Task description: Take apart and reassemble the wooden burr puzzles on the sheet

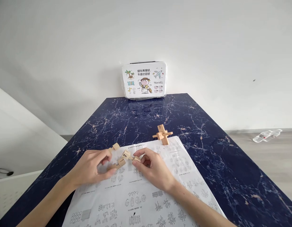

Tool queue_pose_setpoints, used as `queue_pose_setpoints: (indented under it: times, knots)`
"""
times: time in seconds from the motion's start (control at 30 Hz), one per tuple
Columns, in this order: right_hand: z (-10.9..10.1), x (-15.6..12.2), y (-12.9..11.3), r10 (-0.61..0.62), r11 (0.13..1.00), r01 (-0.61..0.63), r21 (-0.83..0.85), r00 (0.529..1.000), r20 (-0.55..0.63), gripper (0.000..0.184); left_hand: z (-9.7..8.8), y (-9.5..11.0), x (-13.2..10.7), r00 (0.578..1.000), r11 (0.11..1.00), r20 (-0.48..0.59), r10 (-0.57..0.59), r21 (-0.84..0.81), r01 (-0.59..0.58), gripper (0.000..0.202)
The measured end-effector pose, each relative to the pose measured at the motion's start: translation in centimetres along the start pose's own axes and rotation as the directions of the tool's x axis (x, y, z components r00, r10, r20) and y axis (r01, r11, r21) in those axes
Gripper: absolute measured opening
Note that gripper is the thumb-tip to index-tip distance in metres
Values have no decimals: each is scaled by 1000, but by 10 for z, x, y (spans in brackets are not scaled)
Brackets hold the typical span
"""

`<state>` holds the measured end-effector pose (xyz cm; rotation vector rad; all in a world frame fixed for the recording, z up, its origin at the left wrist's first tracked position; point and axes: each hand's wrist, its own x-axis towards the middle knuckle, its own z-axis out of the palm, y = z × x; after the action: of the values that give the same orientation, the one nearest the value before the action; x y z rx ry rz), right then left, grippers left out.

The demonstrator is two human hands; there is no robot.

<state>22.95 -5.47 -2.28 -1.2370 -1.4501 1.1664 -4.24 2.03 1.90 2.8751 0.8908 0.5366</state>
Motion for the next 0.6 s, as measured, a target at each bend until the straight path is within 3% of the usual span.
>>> queue_pose_setpoints:
  times: [0.17, 0.33, 0.4, 0.47, 0.6]
  knots:
    - [-1, 0, 0, 6, 1000, -6, -3, 1000, 2, 27, -3, -5, -2, 986, 996, 157, 62, 60, -72, 30]
    - [-2, 0, 2, -15, 997, 14, 73, 1000, 11, 25, 1, -2, -2, 992, 985, 104, -76, -146, 91, 26]
    - [-2, 0, 3, -17, 991, 11, 132, 999, 43, 26, 4, 2, -1, 975, 920, 135, -176, -330, 212, 25]
    - [-2, 0, 4, -32, 977, 12, 212, 995, 93, 27, 9, 8, 1, 947, 799, 207, -245, -510, 318, 26]
    - [-3, 1, 5, -107, 945, 58, 321, 985, 136, 29, 17, 18, 5, 911, 571, 322, -259, -710, 413, 30]
